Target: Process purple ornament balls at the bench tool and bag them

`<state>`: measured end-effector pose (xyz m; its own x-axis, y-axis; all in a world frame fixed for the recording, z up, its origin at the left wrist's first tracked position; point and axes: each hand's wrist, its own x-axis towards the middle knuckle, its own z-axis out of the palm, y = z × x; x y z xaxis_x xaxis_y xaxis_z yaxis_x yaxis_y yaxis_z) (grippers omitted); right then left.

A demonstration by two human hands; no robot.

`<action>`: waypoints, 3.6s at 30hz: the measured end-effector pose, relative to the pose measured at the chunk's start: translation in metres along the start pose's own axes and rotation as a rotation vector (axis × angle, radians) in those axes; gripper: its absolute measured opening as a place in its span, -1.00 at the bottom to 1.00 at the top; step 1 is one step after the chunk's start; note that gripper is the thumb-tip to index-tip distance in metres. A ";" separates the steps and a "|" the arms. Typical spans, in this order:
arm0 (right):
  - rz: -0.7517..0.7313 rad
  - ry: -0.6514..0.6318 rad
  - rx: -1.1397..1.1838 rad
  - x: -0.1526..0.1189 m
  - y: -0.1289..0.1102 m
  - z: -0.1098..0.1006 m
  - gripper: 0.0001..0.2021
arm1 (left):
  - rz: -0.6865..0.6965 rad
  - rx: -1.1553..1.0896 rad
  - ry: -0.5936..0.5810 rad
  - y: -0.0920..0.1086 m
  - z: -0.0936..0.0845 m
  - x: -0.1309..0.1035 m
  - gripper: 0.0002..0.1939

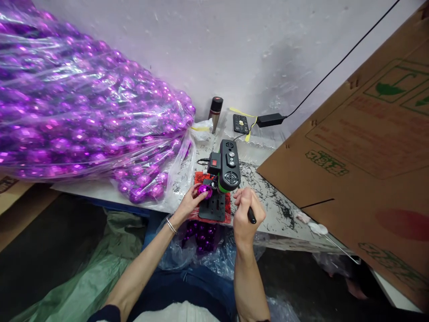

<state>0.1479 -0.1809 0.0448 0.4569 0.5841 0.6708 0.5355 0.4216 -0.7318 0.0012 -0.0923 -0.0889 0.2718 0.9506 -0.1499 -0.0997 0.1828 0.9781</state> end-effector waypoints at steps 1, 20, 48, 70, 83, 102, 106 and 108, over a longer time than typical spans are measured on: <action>0.000 -0.001 0.000 -0.001 0.000 0.000 -0.56 | 0.025 0.059 -0.014 -0.002 0.002 -0.001 -0.35; -0.018 -0.031 -0.021 -0.007 0.004 -0.003 -0.58 | 0.542 0.712 -0.122 -0.018 0.011 -0.019 -0.40; -0.295 0.126 -0.064 -0.045 0.061 0.016 -0.58 | 0.533 0.695 -0.048 -0.037 0.028 -0.004 -0.36; -0.221 0.219 0.025 -0.058 0.077 0.025 -0.56 | 0.572 0.636 -0.068 -0.047 0.029 0.002 -0.33; -0.147 0.158 0.029 -0.032 0.049 0.011 -0.54 | 0.576 0.660 -0.074 -0.045 0.031 -0.010 -0.31; -0.198 0.101 -0.019 -0.031 0.037 0.008 -0.56 | 0.170 1.494 0.369 0.053 -0.090 -0.001 -0.48; -0.189 0.106 -0.029 -0.033 0.038 0.009 -0.56 | 0.096 1.572 0.366 0.062 -0.108 0.010 -0.35; -0.184 0.107 -0.031 -0.035 0.039 0.008 -0.56 | 0.109 1.562 0.375 0.062 -0.117 0.018 -0.36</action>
<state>0.1470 -0.1793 -0.0088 0.4211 0.4215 0.8031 0.6378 0.4920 -0.5926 -0.1120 -0.0341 -0.0476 0.0678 0.9891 0.1309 0.9873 -0.0854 0.1342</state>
